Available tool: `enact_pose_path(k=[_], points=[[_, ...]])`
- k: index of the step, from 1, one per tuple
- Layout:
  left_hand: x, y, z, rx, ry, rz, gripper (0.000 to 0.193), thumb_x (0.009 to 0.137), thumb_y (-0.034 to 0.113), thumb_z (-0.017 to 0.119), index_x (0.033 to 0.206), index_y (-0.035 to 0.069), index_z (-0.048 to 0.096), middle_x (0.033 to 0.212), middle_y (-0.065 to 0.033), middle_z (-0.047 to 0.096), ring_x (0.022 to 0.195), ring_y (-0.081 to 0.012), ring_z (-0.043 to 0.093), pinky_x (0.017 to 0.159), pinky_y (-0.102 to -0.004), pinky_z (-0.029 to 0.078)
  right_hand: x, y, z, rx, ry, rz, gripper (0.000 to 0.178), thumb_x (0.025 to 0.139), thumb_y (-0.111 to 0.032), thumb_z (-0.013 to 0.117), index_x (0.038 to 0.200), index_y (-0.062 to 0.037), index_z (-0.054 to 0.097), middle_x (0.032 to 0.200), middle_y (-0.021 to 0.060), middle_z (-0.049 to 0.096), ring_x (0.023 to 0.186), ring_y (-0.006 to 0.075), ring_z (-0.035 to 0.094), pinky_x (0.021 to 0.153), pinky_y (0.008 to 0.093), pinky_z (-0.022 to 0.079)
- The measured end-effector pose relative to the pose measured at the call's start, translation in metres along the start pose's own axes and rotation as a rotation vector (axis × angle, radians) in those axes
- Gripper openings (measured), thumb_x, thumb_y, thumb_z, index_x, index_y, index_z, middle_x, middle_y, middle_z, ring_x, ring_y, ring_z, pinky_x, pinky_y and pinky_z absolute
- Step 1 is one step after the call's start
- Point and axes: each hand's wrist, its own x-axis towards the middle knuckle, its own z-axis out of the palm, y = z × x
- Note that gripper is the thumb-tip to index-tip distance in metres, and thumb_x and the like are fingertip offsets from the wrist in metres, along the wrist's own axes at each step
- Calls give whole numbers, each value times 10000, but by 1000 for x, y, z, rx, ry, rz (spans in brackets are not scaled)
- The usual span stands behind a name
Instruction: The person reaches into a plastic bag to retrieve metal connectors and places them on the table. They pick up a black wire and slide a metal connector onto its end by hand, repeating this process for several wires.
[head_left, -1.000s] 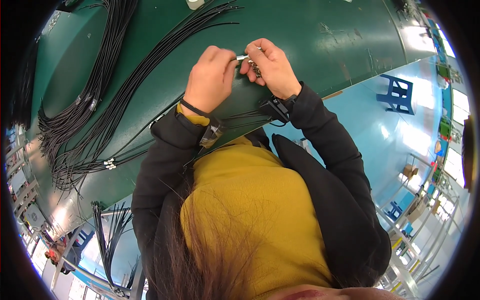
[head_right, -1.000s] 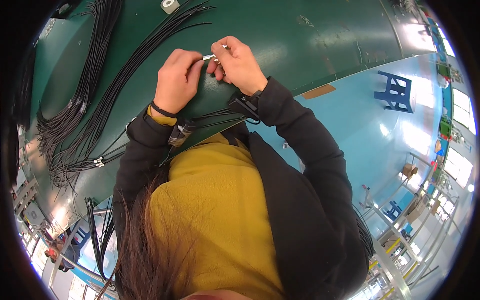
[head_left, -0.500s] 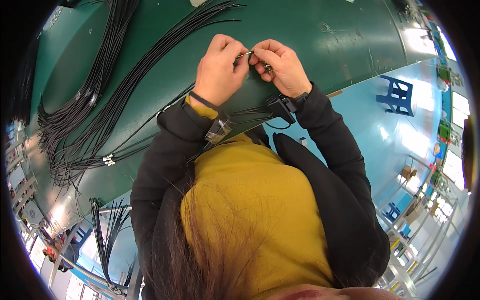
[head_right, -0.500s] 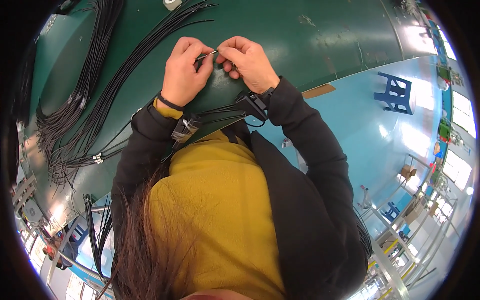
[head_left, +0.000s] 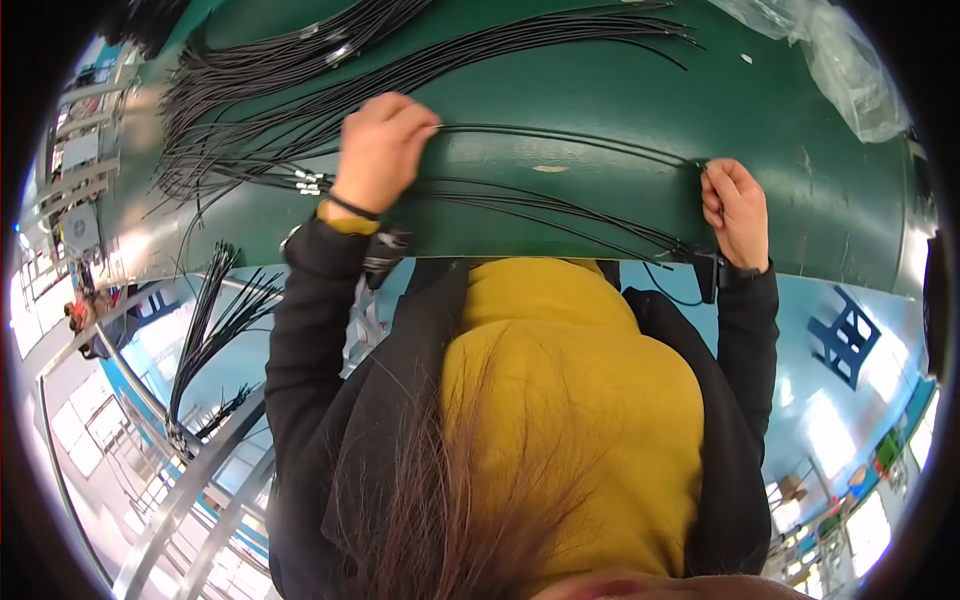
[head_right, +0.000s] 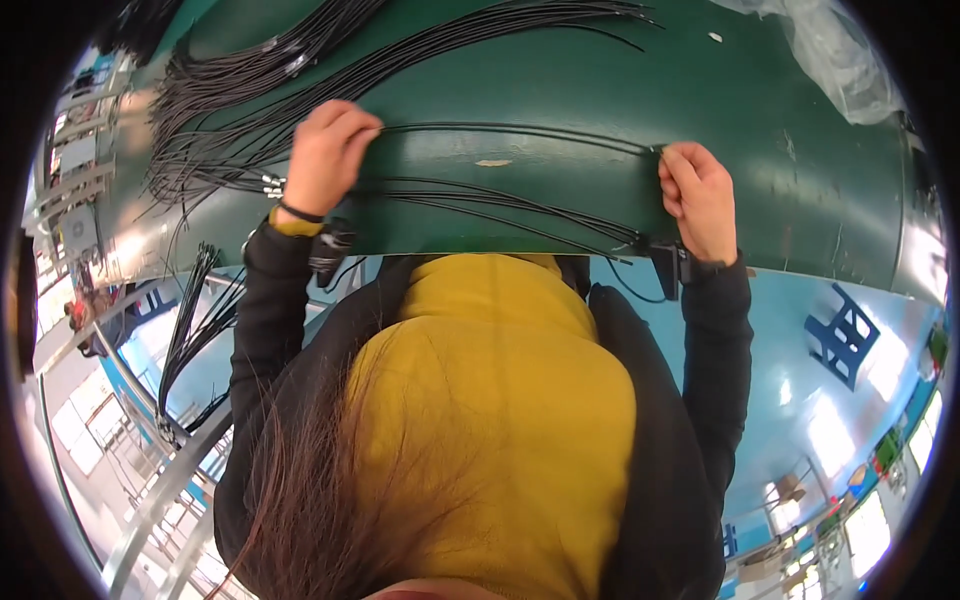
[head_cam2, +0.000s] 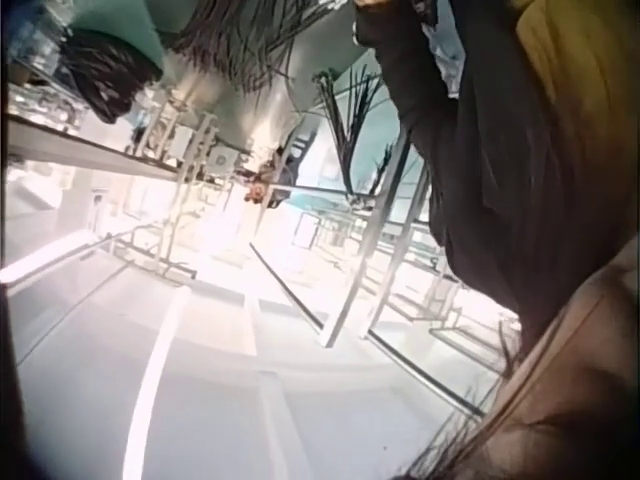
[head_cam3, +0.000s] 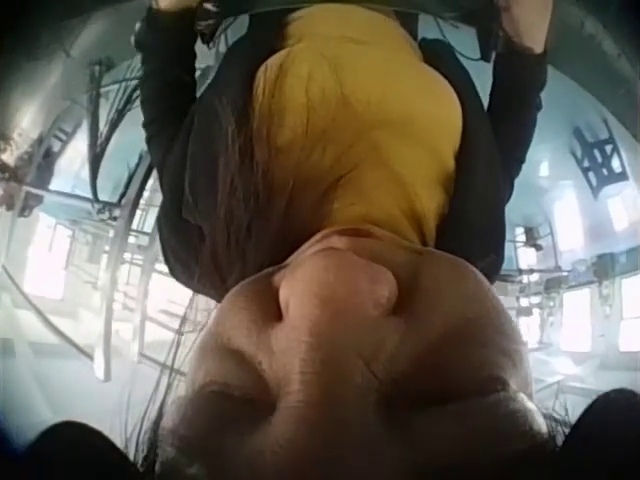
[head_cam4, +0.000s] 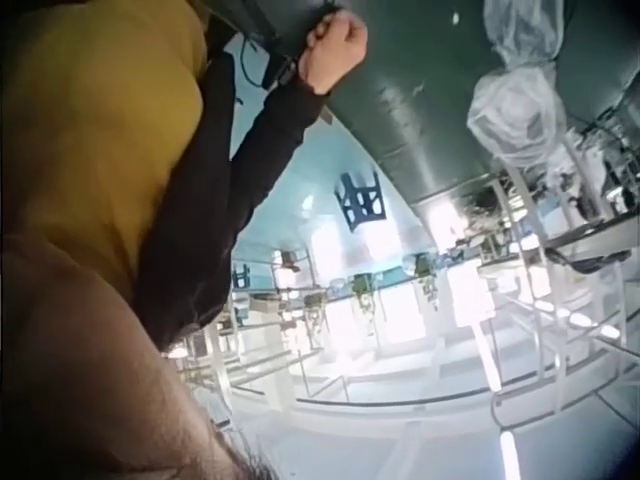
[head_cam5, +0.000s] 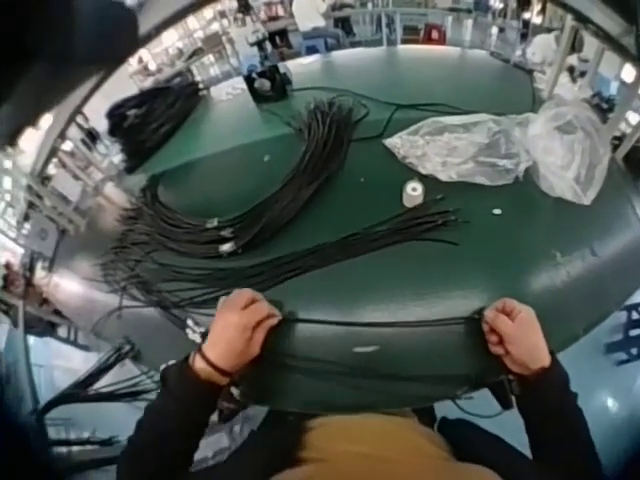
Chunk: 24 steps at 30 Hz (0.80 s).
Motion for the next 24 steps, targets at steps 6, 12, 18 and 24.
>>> enact_pose_path(k=[6, 12, 18, 24], points=[[-51, -72, -56, 195, -136, -149, 71, 770, 57, 667, 840, 63, 678, 842, -94, 618, 799, -280, 612, 682, -358, 488, -21, 5, 2, -172, 40, 94, 123, 940, -159, 558, 920, -37, 562, 749, -20, 504, 548, 15, 377, 444, 164, 282], [-65, -90, -72, 420, -232, -98, 67, 790, 79, 653, 851, 78, 680, 848, -74, 631, 805, -278, 616, 694, -370, 484, -30, 8, -12, -560, -17, 36, 131, 908, -150, 569, 868, -25, 581, 714, -7, 555, 597, 49, 477, 522, 199, 371], [-73, -101, -68, 282, -305, -169, 100, 814, 96, 629, 905, 84, 669, 891, -85, 630, 823, -310, 606, 694, -394, 469, -46, 19, -27, -905, -148, -178, 132, 870, -132, 587, 833, -6, 572, 691, 29, 572, 653, 86, 555, 605, 235, 442], [-28, -62, -38, 340, -138, -199, 117, 847, 134, 608, 960, 102, 616, 920, -85, 597, 844, -305, 600, 679, -403, 483, -28, -7, -15, -567, 13, 91, 120, 918, -127, 540, 929, -23, 600, 717, -9, 550, 607, 49, 488, 518, 188, 387]])
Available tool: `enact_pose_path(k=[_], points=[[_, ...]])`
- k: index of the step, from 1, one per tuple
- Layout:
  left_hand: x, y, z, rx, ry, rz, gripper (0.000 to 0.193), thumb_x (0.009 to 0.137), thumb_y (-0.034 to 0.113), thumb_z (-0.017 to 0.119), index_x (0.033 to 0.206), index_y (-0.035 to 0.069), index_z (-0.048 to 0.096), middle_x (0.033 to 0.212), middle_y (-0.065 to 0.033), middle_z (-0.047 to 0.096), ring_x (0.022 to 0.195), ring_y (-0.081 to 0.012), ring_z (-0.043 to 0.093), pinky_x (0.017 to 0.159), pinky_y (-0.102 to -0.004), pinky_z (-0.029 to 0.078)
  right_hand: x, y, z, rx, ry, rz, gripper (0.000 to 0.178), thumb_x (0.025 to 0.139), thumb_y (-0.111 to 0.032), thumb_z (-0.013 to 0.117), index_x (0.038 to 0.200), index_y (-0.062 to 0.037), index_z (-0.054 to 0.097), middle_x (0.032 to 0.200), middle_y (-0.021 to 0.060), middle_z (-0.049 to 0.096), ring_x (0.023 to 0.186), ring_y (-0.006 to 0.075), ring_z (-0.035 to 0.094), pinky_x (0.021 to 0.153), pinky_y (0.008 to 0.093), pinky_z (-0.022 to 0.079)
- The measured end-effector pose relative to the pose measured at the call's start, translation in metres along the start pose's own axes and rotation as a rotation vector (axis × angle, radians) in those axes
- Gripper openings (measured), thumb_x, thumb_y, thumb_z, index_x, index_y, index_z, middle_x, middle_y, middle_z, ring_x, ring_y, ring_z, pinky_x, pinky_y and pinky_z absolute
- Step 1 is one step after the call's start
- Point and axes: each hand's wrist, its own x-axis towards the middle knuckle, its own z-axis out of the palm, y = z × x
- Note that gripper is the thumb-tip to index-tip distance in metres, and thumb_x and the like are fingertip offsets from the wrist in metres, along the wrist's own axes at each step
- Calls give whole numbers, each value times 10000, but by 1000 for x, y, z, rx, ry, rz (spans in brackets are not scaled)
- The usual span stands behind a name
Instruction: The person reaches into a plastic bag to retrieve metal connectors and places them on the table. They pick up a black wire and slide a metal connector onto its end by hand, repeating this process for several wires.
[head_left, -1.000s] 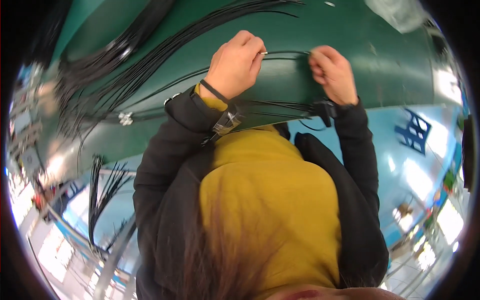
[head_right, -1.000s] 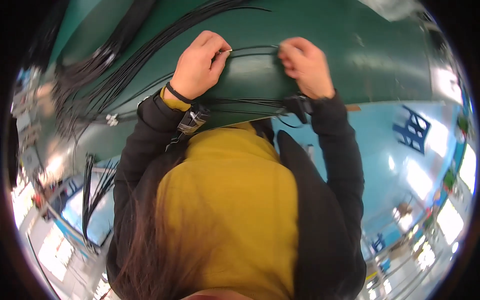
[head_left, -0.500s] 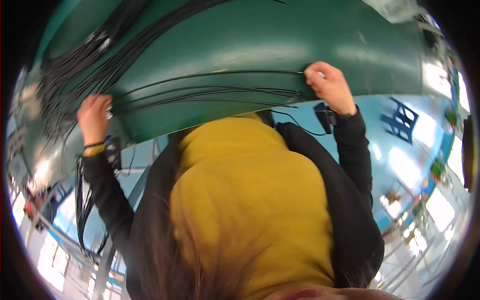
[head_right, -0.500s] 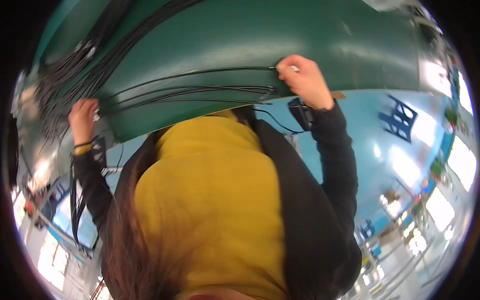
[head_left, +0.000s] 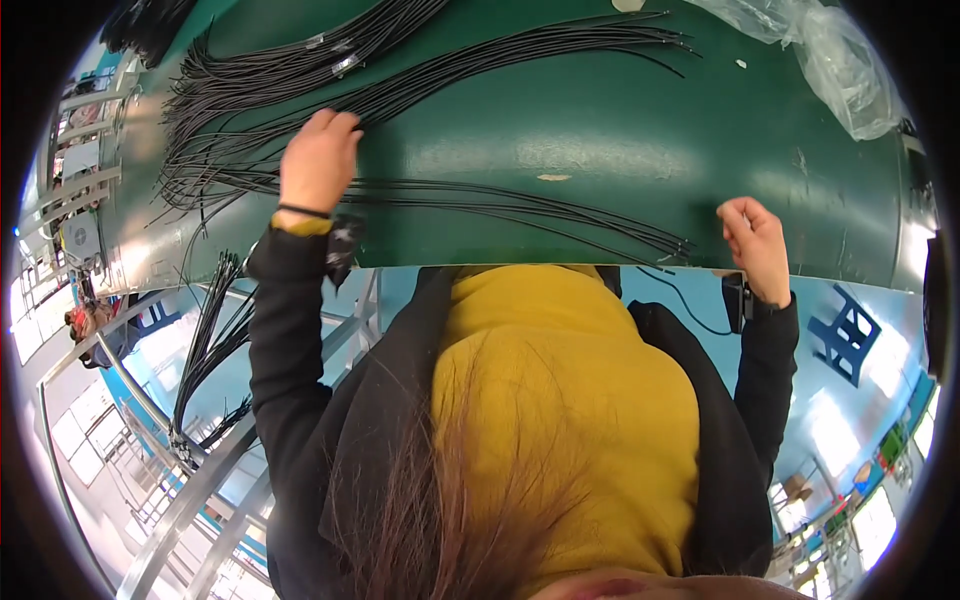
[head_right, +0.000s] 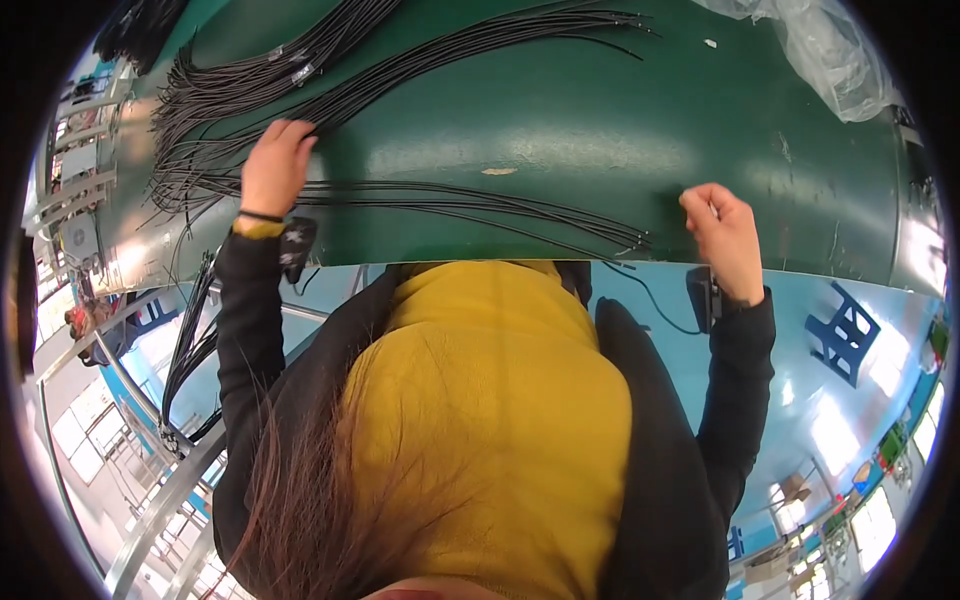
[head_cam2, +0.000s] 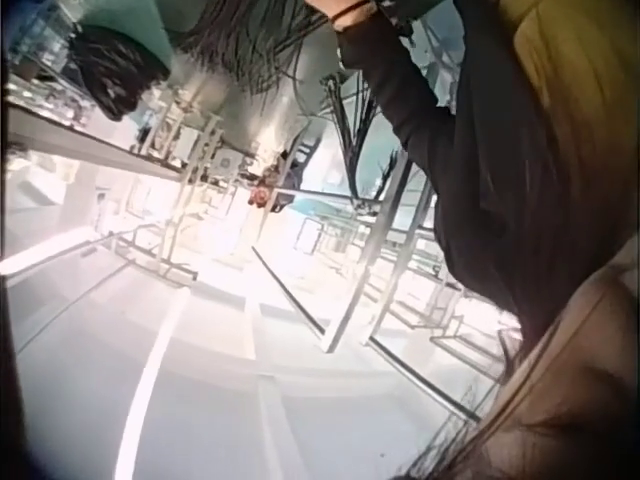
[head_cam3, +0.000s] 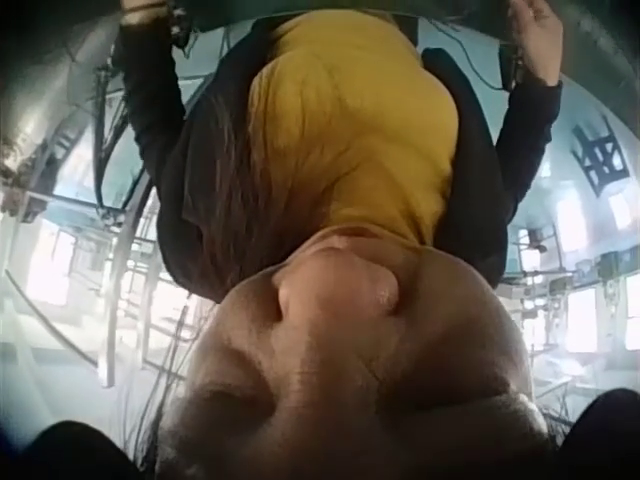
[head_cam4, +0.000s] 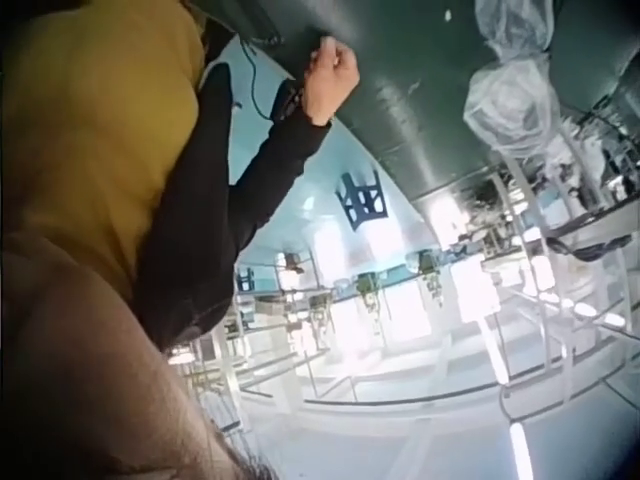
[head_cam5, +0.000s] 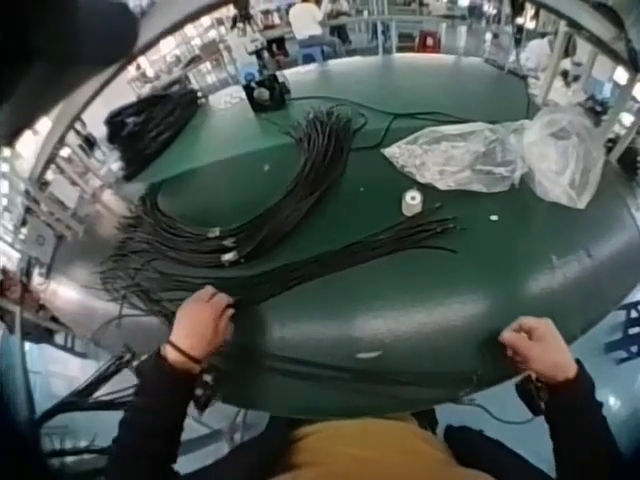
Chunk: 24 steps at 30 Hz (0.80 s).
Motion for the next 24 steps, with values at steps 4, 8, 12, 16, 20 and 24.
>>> enact_pose_path(k=[4, 8, 12, 16, 20, 24], points=[[13, 25, 7, 96, 75, 114, 87, 800, 102, 620, 852, 81, 554, 824, -87, 524, 804, -285, 578, 608, -405, 491, 7, -28, 1, 349, -109, 74, 139, 946, -130, 510, 1000, -32, 593, 766, -20, 542, 601, 29, 447, 480, 163, 346], [1, 28, 3, 113, -5, 137, 130, 817, 93, 620, 889, 73, 513, 861, -98, 495, 798, -298, 567, 639, -402, 483, 28, -25, 13, 492, -212, 19, 155, 961, -149, 503, 1034, -36, 580, 811, -11, 547, 616, 28, 445, 468, 159, 340], [-12, 38, 4, 98, -61, 217, 102, 770, 83, 606, 813, 64, 516, 812, -88, 489, 782, -281, 568, 618, -399, 492, 46, -29, 24, 451, -219, -29, 156, 964, -169, 515, 1028, -38, 570, 815, -3, 560, 622, 32, 461, 469, 161, 352], [10, 72, 5, 171, -5, 220, 114, 774, 115, 613, 827, 62, 527, 817, -89, 505, 777, -281, 574, 630, -406, 489, 53, -36, 42, 409, -221, -67, 151, 961, -183, 533, 1007, -41, 561, 805, 4, 577, 623, 36, 480, 477, 164, 368], [72, 127, 40, -107, 204, 205, 132, 803, 159, 617, 864, 64, 548, 824, -102, 540, 787, -292, 588, 642, -409, 499, 58, -40, 46, 451, -257, -81, 147, 958, -193, 550, 978, -47, 554, 795, 9, 591, 620, 44, 496, 485, 171, 383], [113, 145, 60, -139, 117, 65, 146, 816, 171, 619, 874, 62, 541, 855, -111, 554, 802, -301, 602, 638, -400, 511, 60, -38, 51, 592, -261, -67, 150, 960, -201, 555, 959, -51, 551, 812, 15, 596, 631, 56, 501, 503, 183, 396]])
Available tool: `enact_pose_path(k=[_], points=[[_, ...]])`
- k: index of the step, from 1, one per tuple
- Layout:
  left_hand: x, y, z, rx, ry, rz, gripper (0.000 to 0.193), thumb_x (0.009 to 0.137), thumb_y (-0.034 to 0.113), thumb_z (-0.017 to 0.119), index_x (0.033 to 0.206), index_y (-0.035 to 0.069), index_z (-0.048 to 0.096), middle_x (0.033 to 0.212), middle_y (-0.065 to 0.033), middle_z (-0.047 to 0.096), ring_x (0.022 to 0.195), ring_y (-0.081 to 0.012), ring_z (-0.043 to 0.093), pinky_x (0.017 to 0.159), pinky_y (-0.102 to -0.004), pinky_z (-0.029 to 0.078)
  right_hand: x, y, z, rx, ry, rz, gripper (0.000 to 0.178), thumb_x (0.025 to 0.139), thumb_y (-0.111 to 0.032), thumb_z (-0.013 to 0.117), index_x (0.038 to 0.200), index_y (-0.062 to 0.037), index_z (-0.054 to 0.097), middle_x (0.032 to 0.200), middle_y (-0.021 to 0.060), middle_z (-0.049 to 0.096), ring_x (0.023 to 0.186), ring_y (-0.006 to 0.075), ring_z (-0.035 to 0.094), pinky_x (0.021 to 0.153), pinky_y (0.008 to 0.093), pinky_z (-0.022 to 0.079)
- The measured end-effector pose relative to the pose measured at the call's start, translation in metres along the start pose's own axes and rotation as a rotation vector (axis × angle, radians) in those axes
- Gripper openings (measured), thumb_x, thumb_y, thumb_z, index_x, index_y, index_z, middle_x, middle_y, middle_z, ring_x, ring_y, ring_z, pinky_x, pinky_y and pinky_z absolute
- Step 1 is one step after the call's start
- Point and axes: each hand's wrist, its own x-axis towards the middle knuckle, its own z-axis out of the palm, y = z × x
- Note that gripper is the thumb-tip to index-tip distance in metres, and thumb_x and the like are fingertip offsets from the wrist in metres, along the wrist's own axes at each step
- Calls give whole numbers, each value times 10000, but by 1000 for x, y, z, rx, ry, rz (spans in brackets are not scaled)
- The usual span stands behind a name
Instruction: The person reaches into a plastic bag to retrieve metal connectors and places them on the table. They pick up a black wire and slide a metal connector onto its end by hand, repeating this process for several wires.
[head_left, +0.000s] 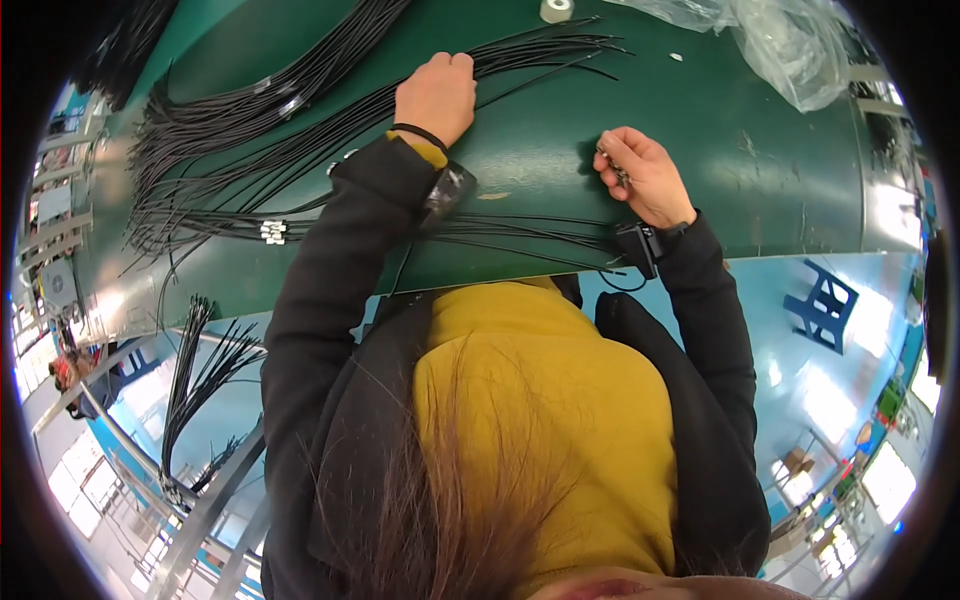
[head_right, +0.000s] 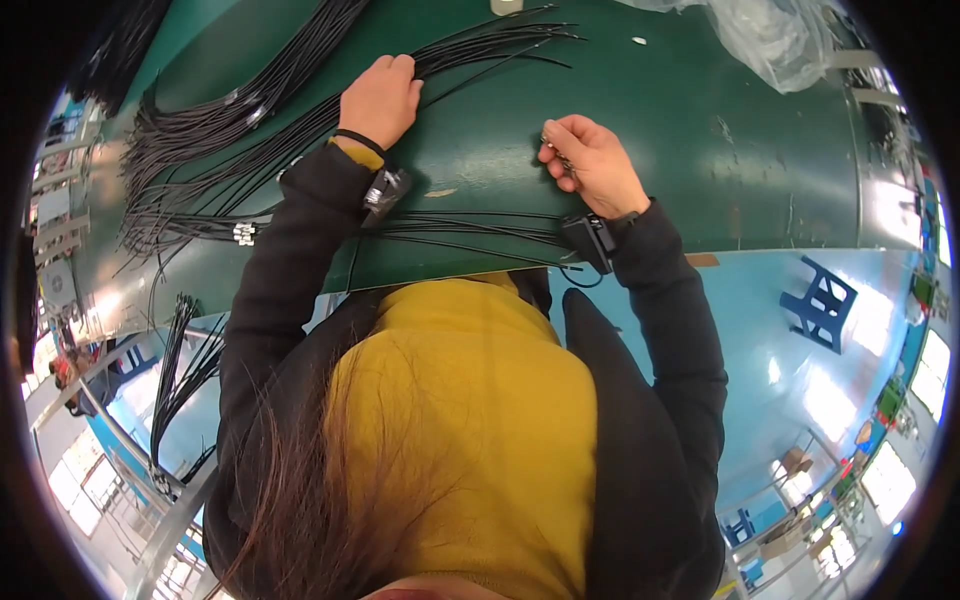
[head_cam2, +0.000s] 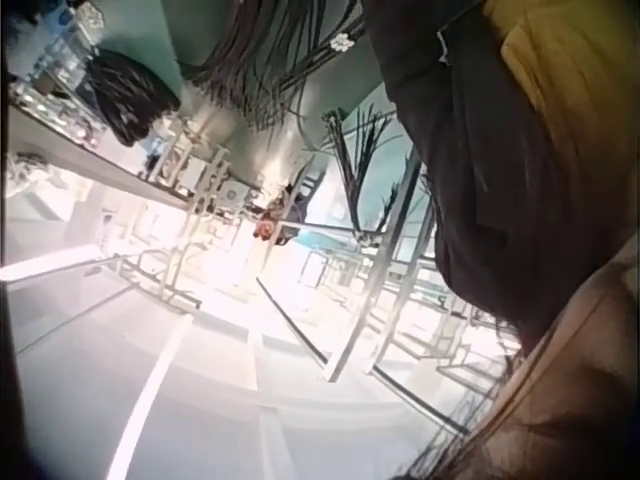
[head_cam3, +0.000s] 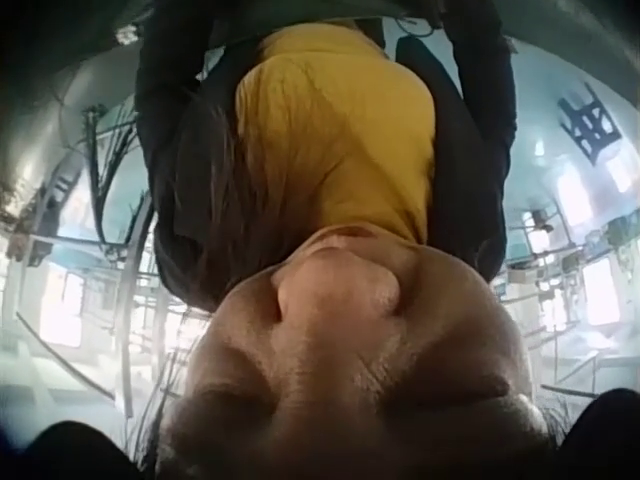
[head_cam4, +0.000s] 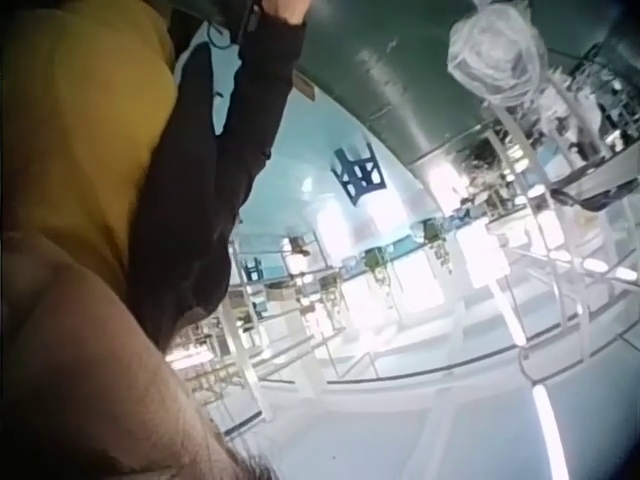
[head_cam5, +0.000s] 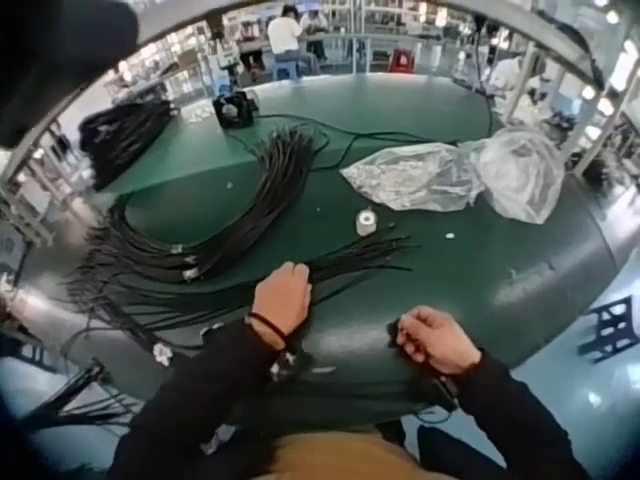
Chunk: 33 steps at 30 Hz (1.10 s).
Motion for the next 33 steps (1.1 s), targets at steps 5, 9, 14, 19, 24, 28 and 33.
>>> enact_pose_path(k=[5, 9, 14, 19, 24, 28, 33], points=[[-10, 16, -15, -249, -37, 94, 192, 834, 157, 610, 969, 32, 557, 772, -101, 582, 702, -264, 605, 607, -356, 506, 2, 0, -3, 256, 66, -46, 150, 959, -200, 564, 943, -52, 548, 858, 26, 592, 679, 77, 508, 549, 205, 413], [-10, 42, -28, -697, -456, -62, 228, 863, 158, 596, 1051, 29, 583, 702, -70, 578, 617, -187, 572, 577, -308, 480, 15, 1, -8, 362, 13, -66, 139, 955, -189, 569, 957, -50, 554, 875, 28, 583, 718, 88, 510, 585, 216, 420], [12, 77, -16, -946, -686, -133, 249, 896, 170, 595, 1108, 41, 614, 661, -30, 558, 547, -96, 529, 545, -260, 449, 18, 5, -7, 425, 20, -87, 129, 953, -177, 571, 976, -50, 559, 863, 26, 577, 719, 95, 510, 594, 222, 427], [10, 79, 3, -743, -306, 92, 201, 900, 151, 587, 1055, 38, 647, 643, -29, 579, 566, -95, 548, 553, -253, 445, 9, 5, -11, 557, 141, -181, 126, 951, -159, 570, 987, -39, 560, 868, 39, 574, 710, 99, 507, 583, 222, 430], [4, 81, 1, -746, -316, 81, 183, 898, 147, 589, 1031, 46, 661, 661, -51, 612, 578, -114, 565, 566, -253, 454, 8, 9, -24, 628, 148, -210, 124, 942, -133, 581, 988, -21, 555, 880, 51, 571, 701, 99, 499, 554, 207, 416], [2, 82, 2, -730, -245, 154, 179, 894, 141, 593, 1028, 45, 662, 687, -82, 625, 578, -139, 566, 580, -259, 462, 6, 8, -25, 644, 167, -197, 120, 934, -120, 592, 978, -15, 554, 876, 52, 563, 693, 95, 486, 534, 198, 399], [2, 84, 1, -715, -216, 171, 170, 885, 132, 598, 1018, 49, 665, 724, -110, 642, 596, -185, 591, 592, -276, 475, 4, 3, -21, 599, 229, -187, 114, 929, -117, 600, 955, -16, 554, 865, 52, 554, 691, 90, 474, 521, 193, 383]])
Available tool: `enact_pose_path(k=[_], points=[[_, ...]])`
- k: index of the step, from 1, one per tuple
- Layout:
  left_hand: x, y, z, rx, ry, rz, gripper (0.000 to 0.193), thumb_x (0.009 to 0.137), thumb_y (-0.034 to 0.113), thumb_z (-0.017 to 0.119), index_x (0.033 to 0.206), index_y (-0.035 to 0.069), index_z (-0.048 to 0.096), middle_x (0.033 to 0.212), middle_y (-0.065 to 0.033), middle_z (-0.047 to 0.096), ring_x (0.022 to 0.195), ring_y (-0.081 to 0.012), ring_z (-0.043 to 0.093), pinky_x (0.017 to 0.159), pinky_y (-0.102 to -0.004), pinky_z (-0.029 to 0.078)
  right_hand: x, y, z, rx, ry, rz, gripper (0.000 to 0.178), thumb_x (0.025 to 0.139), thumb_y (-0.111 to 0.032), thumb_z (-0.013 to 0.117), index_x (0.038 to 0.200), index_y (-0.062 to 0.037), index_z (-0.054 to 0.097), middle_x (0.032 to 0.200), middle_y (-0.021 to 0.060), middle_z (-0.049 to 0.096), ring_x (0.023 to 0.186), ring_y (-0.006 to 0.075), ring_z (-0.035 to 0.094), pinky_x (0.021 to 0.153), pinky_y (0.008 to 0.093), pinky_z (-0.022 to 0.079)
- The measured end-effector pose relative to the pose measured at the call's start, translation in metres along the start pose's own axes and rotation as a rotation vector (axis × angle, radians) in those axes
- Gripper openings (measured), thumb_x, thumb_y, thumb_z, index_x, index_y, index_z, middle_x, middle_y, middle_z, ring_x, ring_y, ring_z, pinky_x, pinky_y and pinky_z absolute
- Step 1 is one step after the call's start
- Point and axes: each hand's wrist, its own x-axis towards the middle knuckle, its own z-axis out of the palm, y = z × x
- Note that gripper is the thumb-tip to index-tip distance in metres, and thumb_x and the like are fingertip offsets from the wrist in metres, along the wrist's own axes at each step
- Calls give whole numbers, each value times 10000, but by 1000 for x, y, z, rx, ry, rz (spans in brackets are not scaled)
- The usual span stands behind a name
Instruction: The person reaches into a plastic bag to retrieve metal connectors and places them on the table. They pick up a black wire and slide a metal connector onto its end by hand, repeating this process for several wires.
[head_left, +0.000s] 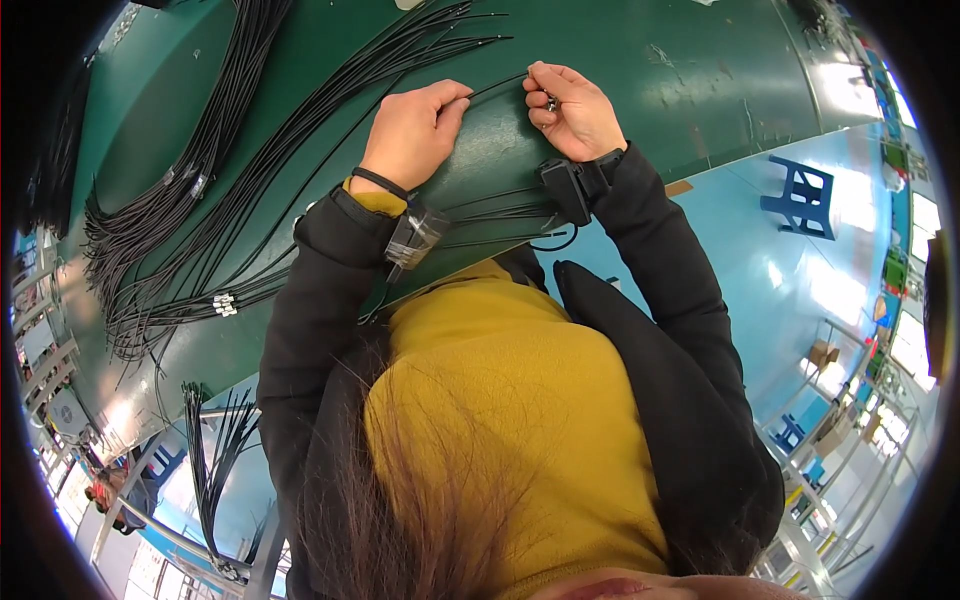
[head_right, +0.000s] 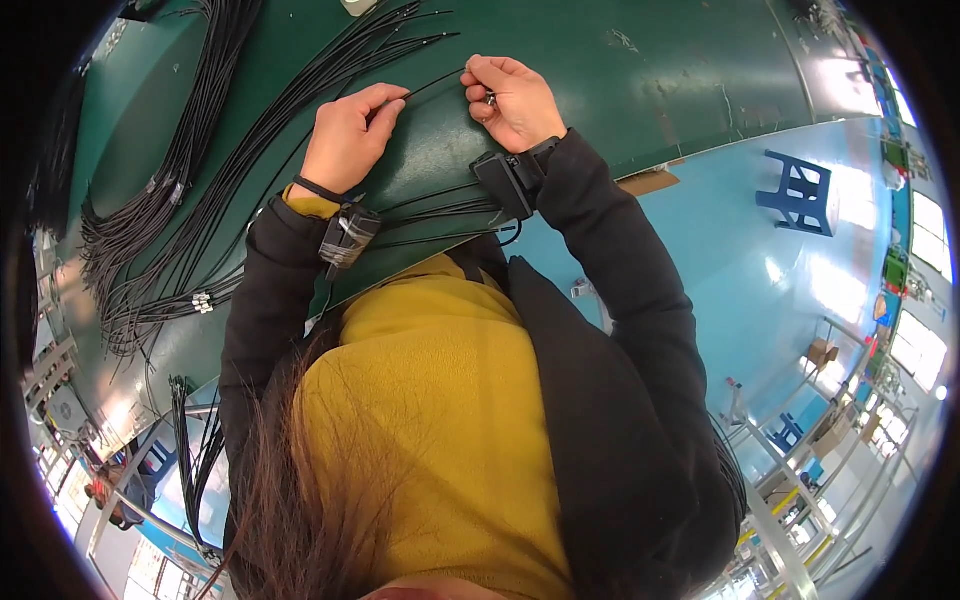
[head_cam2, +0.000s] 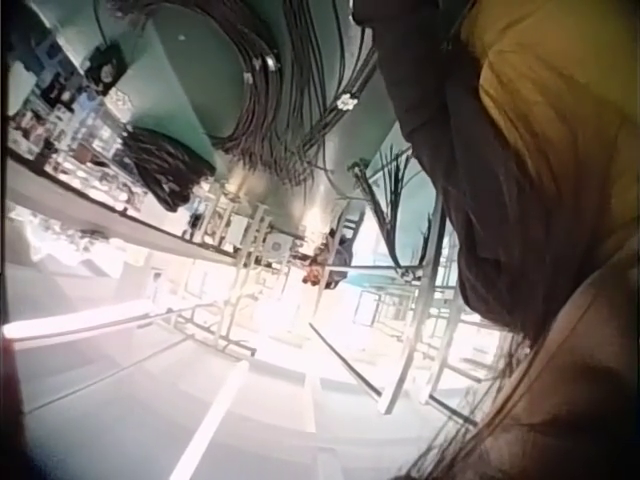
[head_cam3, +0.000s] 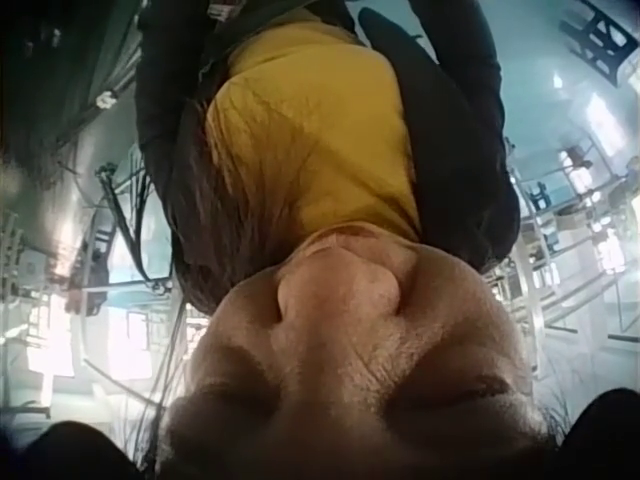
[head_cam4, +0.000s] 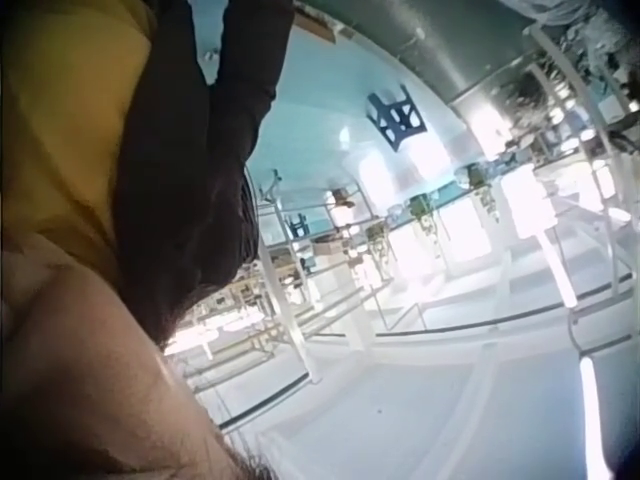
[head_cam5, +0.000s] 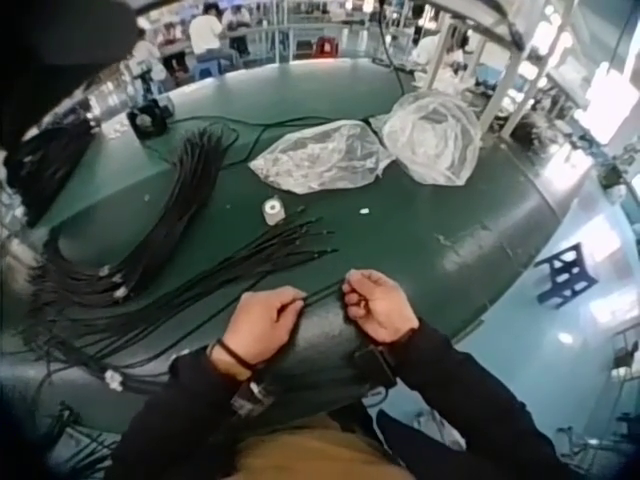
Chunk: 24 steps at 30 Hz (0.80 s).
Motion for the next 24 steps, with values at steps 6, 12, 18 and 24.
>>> enact_pose_path(k=[6, 12, 18, 24], points=[[0, -6, 1, 243, 22, 119, 168, 864, 108, 601, 1012, 63, 665, 783, -117, 657, 671, -284, 629, 617, -319, 502, -4, -5, 5, -170, -10, -14, 132, 925, -144, 614, 925, -25, 558, 822, 34, 560, 650, 71, 466, 499, 186, 371], [0, 3, 4, 433, 17, 100, 134, 846, 136, 595, 965, 102, 647, 758, -100, 620, 699, -334, 612, 598, -406, 496, -7, -6, 9, -508, -89, 4, 230, 900, -208, 655, 948, -3, 563, 785, 35, 566, 572, 46, 451, 458, 181, 371], [8, 11, 19, 3, 120, 120, 120, 843, 130, 597, 946, 99, 651, 739, -93, 600, 693, -315, 610, 589, -384, 488, -14, 0, 26, -381, -164, 114, 191, 939, -204, 598, 950, -17, 558, 814, 23, 565, 632, 64, 456, 488, 180, 360], [9, 7, 12, 48, 160, 82, 96, 834, 128, 606, 907, 91, 657, 736, -94, 594, 686, -308, 600, 585, -388, 480, -12, 0, 14, -175, -209, 76, 169, 952, -174, 570, 983, -8, 560, 850, 56, 593, 664, 78, 486, 505, 193, 382]])
